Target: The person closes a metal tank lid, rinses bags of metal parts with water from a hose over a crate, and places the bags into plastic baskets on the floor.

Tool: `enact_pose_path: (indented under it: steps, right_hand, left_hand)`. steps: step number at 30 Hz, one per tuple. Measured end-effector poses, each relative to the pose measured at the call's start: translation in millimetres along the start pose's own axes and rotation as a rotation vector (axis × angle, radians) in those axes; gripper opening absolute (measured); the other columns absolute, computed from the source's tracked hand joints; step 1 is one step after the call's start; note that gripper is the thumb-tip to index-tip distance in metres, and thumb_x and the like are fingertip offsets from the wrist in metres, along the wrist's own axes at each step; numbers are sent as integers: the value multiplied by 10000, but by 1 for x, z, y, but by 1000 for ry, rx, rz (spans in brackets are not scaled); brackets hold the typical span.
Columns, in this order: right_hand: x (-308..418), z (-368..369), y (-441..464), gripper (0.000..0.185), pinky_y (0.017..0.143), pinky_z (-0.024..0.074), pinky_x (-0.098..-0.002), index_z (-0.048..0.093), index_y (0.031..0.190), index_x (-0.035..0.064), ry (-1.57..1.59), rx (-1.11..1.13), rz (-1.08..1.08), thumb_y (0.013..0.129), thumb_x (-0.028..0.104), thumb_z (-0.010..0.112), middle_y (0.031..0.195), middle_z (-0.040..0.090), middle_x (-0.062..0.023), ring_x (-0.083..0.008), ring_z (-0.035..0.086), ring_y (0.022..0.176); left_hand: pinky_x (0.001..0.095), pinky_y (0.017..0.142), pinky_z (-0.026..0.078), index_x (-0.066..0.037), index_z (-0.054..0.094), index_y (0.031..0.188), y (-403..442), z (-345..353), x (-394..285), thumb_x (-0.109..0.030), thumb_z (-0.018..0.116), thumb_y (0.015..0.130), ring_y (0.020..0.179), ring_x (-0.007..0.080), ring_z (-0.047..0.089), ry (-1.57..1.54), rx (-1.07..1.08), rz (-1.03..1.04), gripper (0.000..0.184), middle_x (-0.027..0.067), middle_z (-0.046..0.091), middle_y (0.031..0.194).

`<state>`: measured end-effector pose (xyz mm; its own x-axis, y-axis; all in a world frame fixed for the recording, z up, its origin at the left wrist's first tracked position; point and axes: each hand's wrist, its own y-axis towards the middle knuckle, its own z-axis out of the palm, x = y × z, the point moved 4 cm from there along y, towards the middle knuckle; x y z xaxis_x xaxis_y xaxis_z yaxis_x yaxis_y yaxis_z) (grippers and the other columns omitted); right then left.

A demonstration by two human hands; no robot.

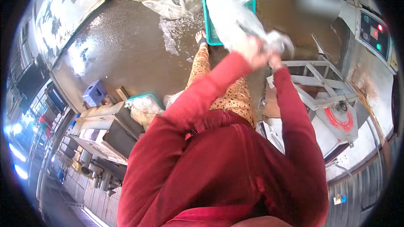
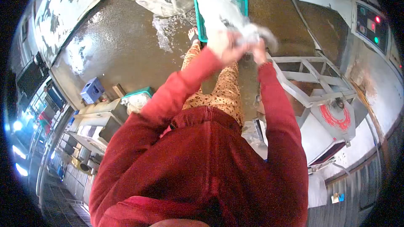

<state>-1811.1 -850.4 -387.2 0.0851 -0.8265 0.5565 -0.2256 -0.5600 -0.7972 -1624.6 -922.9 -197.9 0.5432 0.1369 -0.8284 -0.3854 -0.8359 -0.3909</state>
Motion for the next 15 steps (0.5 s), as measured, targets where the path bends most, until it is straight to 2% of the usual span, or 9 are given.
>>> enact_pose_path:
  steps: [3, 6, 8, 9, 10, 11, 13, 14, 15]
  right_hand:
    - [-5, 20, 23, 307, 554, 371, -304, 539, 737, -3, 174, 22, 42, 759, 302, 510, 634, 509, -42, -144, 450, 577]
    - [91, -8, -56, 270, 491, 312, -269, 512, 715, 6, 4, 226, -179, 800, 257, 461, 563, 388, 4, -108, 346, 518]
    - [129, -55, -121, 290, 614, 347, -295, 541, 826, -12, -633, 204, -339, 774, 266, 479, 666, 498, -74, -191, 432, 665]
    - [149, -60, -150, 261, 473, 312, -226, 518, 637, 30, -678, 129, -403, 778, 243, 461, 550, 454, -10, -115, 427, 541]
    - [150, -72, -170, 285, 652, 361, -296, 553, 864, -5, -594, 151, -380, 765, 252, 479, 783, 543, -87, -188, 460, 752]
    - [149, -73, -167, 285, 628, 386, -257, 550, 875, -7, -312, 428, 50, 785, 250, 469, 803, 548, -60, -127, 481, 751]
    - [123, -45, -145, 255, 617, 403, -224, 527, 902, 0, 222, 211, 43, 796, 227, 474, 847, 527, -41, -102, 489, 749]
    - [112, -24, -134, 239, 619, 411, -211, 512, 923, 7, 425, 103, 60, 801, 210, 477, 876, 515, -34, -96, 492, 755]
    - [94, -5, -101, 226, 647, 416, -236, 506, 953, 19, 259, 173, -76, 803, 184, 471, 907, 501, -33, -110, 490, 762]
  left_hand:
    - [368, 548, 445, -65, 600, 667, -30, -20, 6, -487, 508, 679, 523, 300, 540, -149, -212, 154, 433, 153, 547, 566]
    - [333, 563, 454, -61, 601, 730, -20, -3, 166, -457, 517, 693, 559, 252, 561, -280, -270, -546, 407, 117, 577, 613]
    - [309, 635, 455, -20, 561, 880, -18, 21, 274, -437, 541, 679, 698, 231, 581, -364, -240, -860, 463, 154, 589, 756]
    - [317, 671, 449, 0, 524, 941, -10, 35, 329, -432, 550, 664, 759, 247, 571, -41, -145, -713, 514, 186, 571, 835]
    - [298, 654, 454, 19, 533, 914, -8, 36, 321, -351, 561, 690, 726, 216, 567, -76, -149, -673, 433, 156, 581, 807]
    - [278, 638, 459, 38, 542, 887, 7, 29, 298, -270, 571, 716, 693, 185, 562, -101, -172, -617, 354, 126, 590, 780]
    - [295, 646, 462, -17, 581, 847, 35, 7, 177, -305, 602, 677, 656, 201, 583, 45, 6, -285, 335, 119, 600, 761]
    - [360, 645, 454, -31, 589, 782, 35, 4, 111, -424, 555, 627, 703, 271, 574, 162, 13, -284, 424, 173, 579, 755]
    - [379, 622, 454, -47, 596, 737, 23, -4, 35, -413, 554, 622, 677, 285, 573, 291, 83, -280, 385, 176, 573, 704]
